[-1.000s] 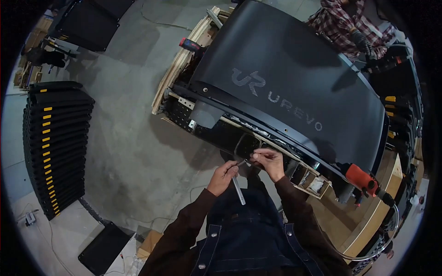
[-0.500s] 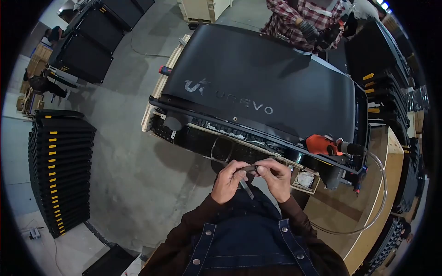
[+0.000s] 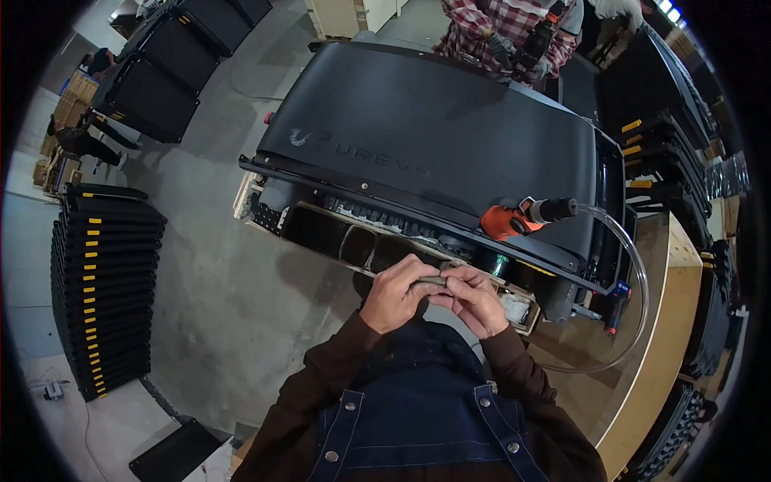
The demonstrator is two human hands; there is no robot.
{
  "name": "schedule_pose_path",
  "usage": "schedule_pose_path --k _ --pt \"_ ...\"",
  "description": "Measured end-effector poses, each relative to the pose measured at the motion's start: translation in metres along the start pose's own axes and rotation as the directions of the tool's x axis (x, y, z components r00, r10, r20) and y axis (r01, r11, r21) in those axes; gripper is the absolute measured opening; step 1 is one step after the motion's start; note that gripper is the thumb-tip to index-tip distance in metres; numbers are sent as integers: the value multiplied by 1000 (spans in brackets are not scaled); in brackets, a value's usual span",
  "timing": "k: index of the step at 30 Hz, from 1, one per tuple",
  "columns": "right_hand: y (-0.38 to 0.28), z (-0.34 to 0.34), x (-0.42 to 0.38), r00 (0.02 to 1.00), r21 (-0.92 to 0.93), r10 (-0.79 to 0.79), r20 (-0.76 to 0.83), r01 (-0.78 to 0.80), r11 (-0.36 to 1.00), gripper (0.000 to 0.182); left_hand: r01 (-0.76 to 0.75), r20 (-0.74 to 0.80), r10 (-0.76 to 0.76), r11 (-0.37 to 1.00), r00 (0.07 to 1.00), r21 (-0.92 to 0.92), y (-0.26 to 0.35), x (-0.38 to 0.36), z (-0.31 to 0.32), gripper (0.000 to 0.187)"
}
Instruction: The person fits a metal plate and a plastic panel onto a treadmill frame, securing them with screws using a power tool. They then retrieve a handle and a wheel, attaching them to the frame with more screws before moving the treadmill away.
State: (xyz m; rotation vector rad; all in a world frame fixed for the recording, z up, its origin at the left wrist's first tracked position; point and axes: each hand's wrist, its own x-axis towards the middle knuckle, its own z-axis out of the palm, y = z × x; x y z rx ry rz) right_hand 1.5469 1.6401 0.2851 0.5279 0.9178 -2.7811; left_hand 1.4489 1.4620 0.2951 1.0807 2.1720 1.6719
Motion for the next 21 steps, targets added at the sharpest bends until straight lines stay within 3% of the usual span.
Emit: schedule_pose_path --k 1,3,4,6,7,9,10,12,14,15,16,17,18,19,20,21 --pt "2 -2 0 1000 9 -3 -2 3 1000 17 3 -7 -3 1000 1000 -3 -2 -1 4 19" --pt "5 -7 0 1000 0 -30 -11 30 1000 16 208 53 -201 929 978 -305 -6 -4 13 16" --pt "3 -10 1 998 -81 -64 -15 63 995 16 206 48 -201 928 978 -311 -8 -5 18 16" --pt "-2 -16 0 996 -169 -91 -16 87 982 16 295 84 -298 792 951 -534 -10 -8 28 15" --pt "-5 -19 0 997 -219 -69 -45 57 974 15 292 78 -299 790 951 -539 -9 -6 28 15" --pt "-7 -27 -3 996 -278 -41 -82 17 961 15 278 77 -267 920 961 -277 -5 -5 27 19" --pt "-6 -35 -4 996 -356 -49 -71 21 934 15 270 68 -261 919 963 -287 -11 -5 32 19" --pt "-17 -37 -4 993 -586 -93 -72 33 809 13 445 184 -409 761 894 -471 -32 -10 49 18" --pt "-34 -40 -7 943 -593 -234 -238 50 804 10 387 133 -379 746 916 -542 -48 -7 64 19" --pt "-47 -40 -8 874 -663 -403 -272 133 736 13 590 253 -569 547 782 -594 -63 -7 70 18" --pt "-54 -59 -8 791 -658 -558 -251 283 698 37 743 392 -700 297 596 -600 -79 -6 79 18" --pt "-66 -38 -5 733 -670 -645 -217 369 644 52 724 422 -728 148 541 -673 -94 -5 90 21" --pt "-79 -15 -1 667 -678 -723 -180 448 582 68 703 461 -719 54 520 -709 -111 -1 101 20" --pt "-89 5 5 695 -692 -715 -76 479 539 78 677 503 -708 -48 496 -735 -129 3 113 19" --pt "-98 14 15 718 -700 -695 27 510 500 88 662 584 -616 -131 529 -738 -152 5 126 18" --pt "-112 7 28 698 -839 -682 218 491 234 88 633 655 -519 -253 549 -731 -169 11 139 16"
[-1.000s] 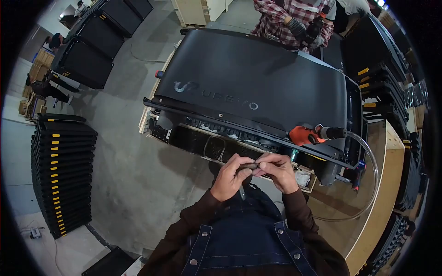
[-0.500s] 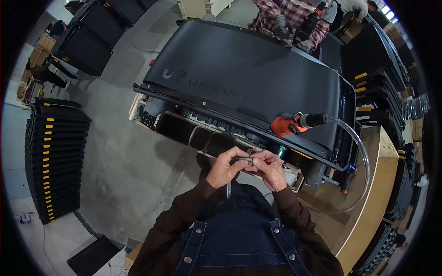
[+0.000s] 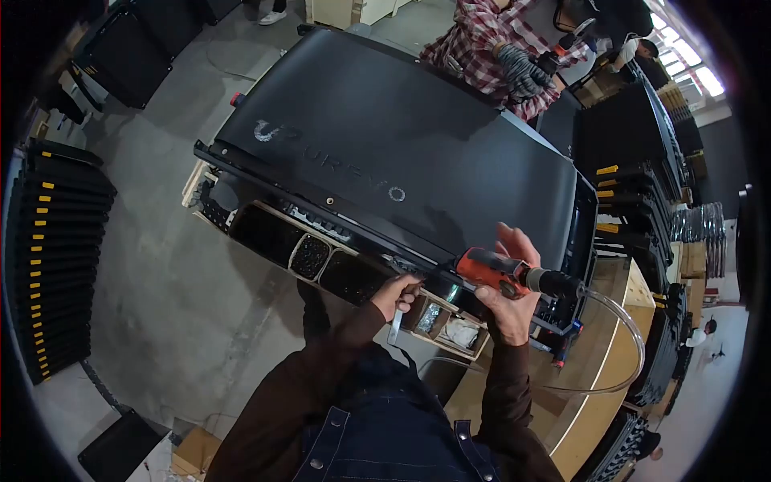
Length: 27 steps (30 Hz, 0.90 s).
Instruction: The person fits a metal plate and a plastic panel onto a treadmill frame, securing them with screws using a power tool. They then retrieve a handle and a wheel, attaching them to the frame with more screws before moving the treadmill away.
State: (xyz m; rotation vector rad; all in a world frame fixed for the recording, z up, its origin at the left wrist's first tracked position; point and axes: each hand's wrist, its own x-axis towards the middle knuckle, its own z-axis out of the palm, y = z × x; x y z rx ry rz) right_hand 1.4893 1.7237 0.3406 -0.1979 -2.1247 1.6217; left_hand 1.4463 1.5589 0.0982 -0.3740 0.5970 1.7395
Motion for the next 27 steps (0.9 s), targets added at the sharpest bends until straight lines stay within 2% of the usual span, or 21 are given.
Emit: schedule_pose_path --k 1,2,3,4,5,6,7,9,11,13,15,16,17,18,19,21,25,27 --pt "10 -1 9 994 10 16 110 -17 1000 84 63 111 -51 992 993 -108 -3 23 -6 15" --pt "17 0 17 975 18 31 219 -36 999 81 71 59 -66 994 996 -87 -4 41 -3 15" --pt "25 10 20 994 28 4 114 -7 1000 70 79 67 -72 992 995 -101 -7 56 -2 15" --pt "27 16 22 993 15 15 121 -16 1000 70 56 62 -49 993 997 -101 -5 61 7 18" --pt "27 20 24 999 104 25 22 -27 994 68 33 56 -27 994 998 -101 -6 67 10 22" --pt "25 25 25 996 193 44 -78 -28 981 67 148 521 -15 965 853 -215 -25 113 -40 32" --pt "24 29 24 977 249 96 -192 -46 967 74 158 524 -17 961 851 -226 -27 106 -34 32" --pt "21 30 20 969 222 74 -235 -21 975 83 -205 344 181 978 921 33 -12 63 7 44" --pt "22 27 11 983 153 47 -175 -20 988 89 -225 328 198 973 924 47 12 24 38 49" --pt "21 24 8 995 118 -13 -104 26 993 85 -236 311 206 970 928 64 11 24 42 54" --pt "22 20 9 997 114 17 -75 -9 993 80 -256 87 268 958 959 -132 -7 52 34 27" --pt "22 17 8 997 114 47 -54 -41 993 75 -252 86 265 958 960 -138 -11 64 24 27" --pt "24 15 11 997 109 52 -52 -46 993 75 -174 34 179 977 983 -120 -10 76 14 28" --pt "28 13 17 1000 127 23 -18 -20 992 68 -96 -18 94 990 995 -105 -11 87 6 29" --pt "32 11 22 1000 146 -6 15 3 989 60 -93 -18 92 990 996 -109 -12 88 3 29" --pt "34 10 24 998 165 -32 46 24 986 53 -265 -6 272 944 962 197 -19 86 -1 33" --pt "36 11 26 999 159 -21 50 13 987 50 -327 -33 346 910 938 255 -18 75 4 37" --pt "40 10 27 999 174 -25 22 21 985 49 -370 30 444 705 896 605 -9 61 7 44"
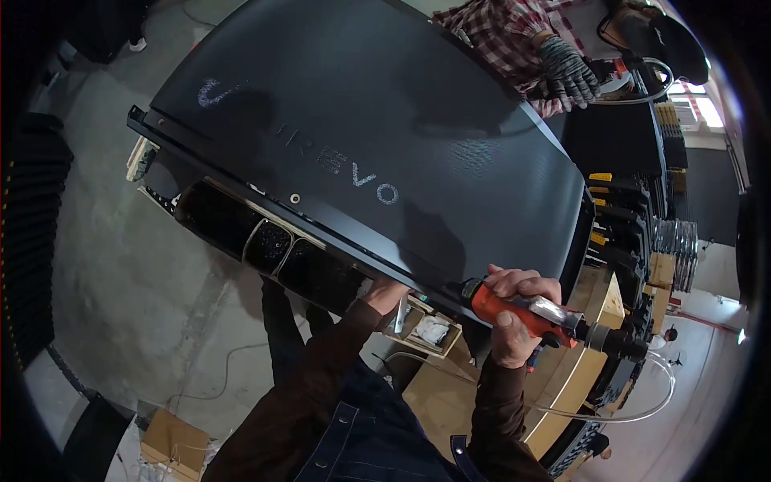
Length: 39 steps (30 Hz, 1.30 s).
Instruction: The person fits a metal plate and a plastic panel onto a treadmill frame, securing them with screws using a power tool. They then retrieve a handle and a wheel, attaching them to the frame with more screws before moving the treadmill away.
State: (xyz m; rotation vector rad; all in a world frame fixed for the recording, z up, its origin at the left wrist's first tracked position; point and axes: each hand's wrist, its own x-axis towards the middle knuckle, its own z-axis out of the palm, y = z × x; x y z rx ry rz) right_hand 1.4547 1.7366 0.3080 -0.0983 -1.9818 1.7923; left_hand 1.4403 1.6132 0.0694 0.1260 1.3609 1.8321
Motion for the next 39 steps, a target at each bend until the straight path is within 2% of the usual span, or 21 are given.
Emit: schedule_pose_path --k 7,9,10,12,18,20,21,22,23,25,26,27,28,30,31,32,34,35,37,38,39 --pt "2 1 0 996 -16 -60 60 61 998 45 -50 -34 49 998 998 -44 -14 4 8 57" --pt "2 1 0 996 -17 -66 65 67 998 45 -26 -46 16 973 999 -227 -26 6 10 59" --pt "3 2 1 992 -33 -86 94 89 995 45 -25 -49 15 973 999 -231 -21 5 8 59" --pt "5 3 0 987 -44 -103 122 109 993 45 -82 32 78 990 996 113 4 0 0 61" --pt "5 -3 -3 980 -25 -129 149 134 991 49 4 56 6 983 998 -183 32 -3 8 62" --pt "2 -1 -3 998 9 -43 45 43 999 58 3 47 1 995 999 -95 52 -5 5 64" --pt "-5 -3 -4 998 66 53 37 -55 996 70 177 70 -168 972 983 -157 75 -17 3 60" --pt "-6 -7 -3 995 89 67 68 -73 993 73 231 216 -209 969 954 -83 -7 13 -9 46" --pt "-4 -10 1 992 128 72 104 -85 988 76 148 221 -158 987 962 59 8 12 -12 32" --pt "-11 -1 5 994 57 102 40 -104 993 74 78 295 39 925 955 -373 -22 9 -16 20" --pt "-14 10 2 991 13 128 -45 -127 992 72 89 196 -43 968 980 -233 1 -5 -16 18" --pt "-10 25 -4 981 -58 71 -181 -83 995 63 137 135 -93 922 986 -362 6 -11 -10 16" --pt "-10 36 -8 982 -145 41 -183 -68 987 59 21 99 42 830 994 -557 -11 -15 -8 14" --pt "-16 36 -12 1000 -260 1 -2 -2 966 50 30 -61 -33 998 998 -46 25 -29 -6 15" --pt "-19 34 -10 999 -213 13 -35 -20 977 48 45 -114 -11 953 993 301 15 -24 -10 18" --pt "-22 35 -7 997 -172 30 -66 -41 984 45 51 -122 -14 951 992 303 1 -29 -25 18" --pt "-24 44 -1 973 -131 92 -214 -121 984 43 11 -284 257 723 924 691 -24 -38 -51 22" --pt "-24 49 0 949 -112 83 -304 -122 986 42 -86 -311 363 760 878 644 -24 -49 -74 23" --pt "-21 53 -8 935 -179 39 -352 -109 978 39 126 -361 223 672 906 729 -6 -71 -139 25" --pt "-24 48 -8 990 -342 -28 -142 -22 939 38 21 -343 458 574 820 819 -4 -79 -178 24" --pt "-28 42 -9 995 -479 -50 82 83 874 37 121 -361 369 536 856 836 19 -88 -212 24"
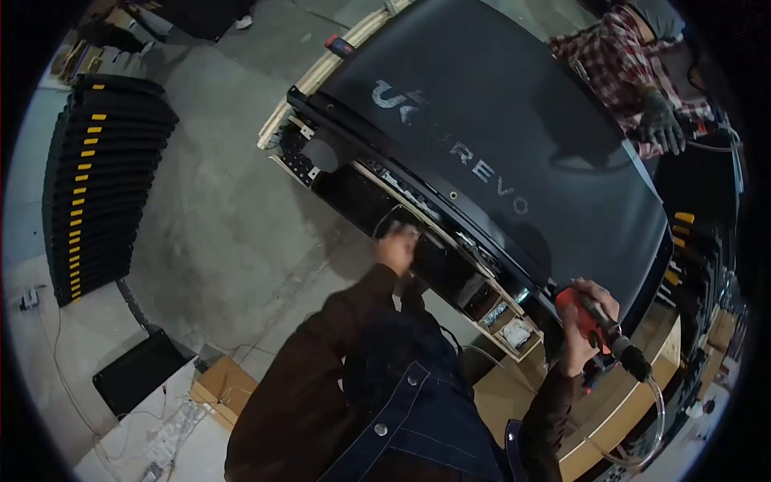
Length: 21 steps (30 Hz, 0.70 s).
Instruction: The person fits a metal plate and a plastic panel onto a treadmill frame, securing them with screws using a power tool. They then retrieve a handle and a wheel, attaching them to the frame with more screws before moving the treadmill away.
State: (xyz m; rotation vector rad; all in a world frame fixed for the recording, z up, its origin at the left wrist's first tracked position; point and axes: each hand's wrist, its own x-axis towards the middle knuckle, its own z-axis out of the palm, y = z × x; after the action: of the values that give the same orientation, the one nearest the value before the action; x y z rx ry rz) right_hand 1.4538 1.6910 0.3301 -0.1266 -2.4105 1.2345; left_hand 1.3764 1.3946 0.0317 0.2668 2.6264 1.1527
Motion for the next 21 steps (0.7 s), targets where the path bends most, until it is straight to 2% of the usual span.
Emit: schedule_pose_path --k 1,2,3,4,5,6,7,8,9,10,11,12,13,14,15,16,18,19,20,21 --pt "3 -2 0 998 158 58 -33 -52 986 37 -18 -109 26 997 994 76 -35 14 -14 23" --pt "3 -4 0 973 280 184 -142 -139 950 38 243 -35 -258 942 966 -232 -26 26 -51 23" --pt "3 -5 1 920 408 313 -234 -199 891 40 19 -187 12 986 982 165 -100 42 -34 24" --pt "5 -4 6 846 522 426 -321 -217 825 40 80 -198 -49 985 979 153 -126 57 -37 19" --pt "4 1 7 840 513 429 -333 -220 830 40 138 -212 -107 980 972 143 -142 71 -39 14" --pt "2 10 5 883 353 339 -326 -219 910 39 128 -198 -99 982 975 140 -166 83 -31 14" --pt "-3 16 -2 917 180 257 -304 -210 961 38 191 -165 -191 981 968 -18 -165 90 -32 17" --pt "-10 16 -5 976 81 142 -166 -130 988 38 258 -117 -280 950 953 -174 -162 93 -29 20" --pt "-4 8 -7 967 165 150 -205 -117 979 37 251 -106 -272 952 956 -178 -158 91 -24 20" --pt "2 1 -9 958 248 162 -238 -101 963 37 51 -233 -23 992 972 115 -115 84 -38 23" --pt "-4 -1 -10 879 404 295 -375 -131 905 37 -121 -278 253 901 927 416 -63 69 -51 26" --pt "-1 -8 -13 824 580 374 -426 -68 812 34 -196 -215 301 893 929 405 -46 59 -44 29" --pt "3 -20 -18 763 724 458 -456 19 689 32 -235 -50 258 932 965 276 -30 45 -28 25" --pt "4 -30 -27 725 777 506 -467 62 627 28 -247 120 231 959 966 141 -13 30 -10 22" --pt "3 -34 -38 718 770 504 -480 70 635 28 -176 233 169 984 958 6 3 15 11 22" --pt "2 -37 -51 736 788 510 -445 52 613 27 -151 365 138 988 921 8 15 7 33 28" --pt "-4 -36 -80 741 794 532 -409 1 608 29 -258 494 136 948 859 187 15 -10 82 38" --pt "-12 -29 -93 698 762 572 -431 -58 645 31 -304 504 129 910 854 283 25 -18 87 46" --pt "-20 -24 -107 653 728 608 -453 -123 675 32 -315 515 140 910 846 271 35 -21 86 46" --pt "-26 -20 -121 650 658 609 -455 -216 722 35 -331 533 127 892 837 307 45 -24 86 46"
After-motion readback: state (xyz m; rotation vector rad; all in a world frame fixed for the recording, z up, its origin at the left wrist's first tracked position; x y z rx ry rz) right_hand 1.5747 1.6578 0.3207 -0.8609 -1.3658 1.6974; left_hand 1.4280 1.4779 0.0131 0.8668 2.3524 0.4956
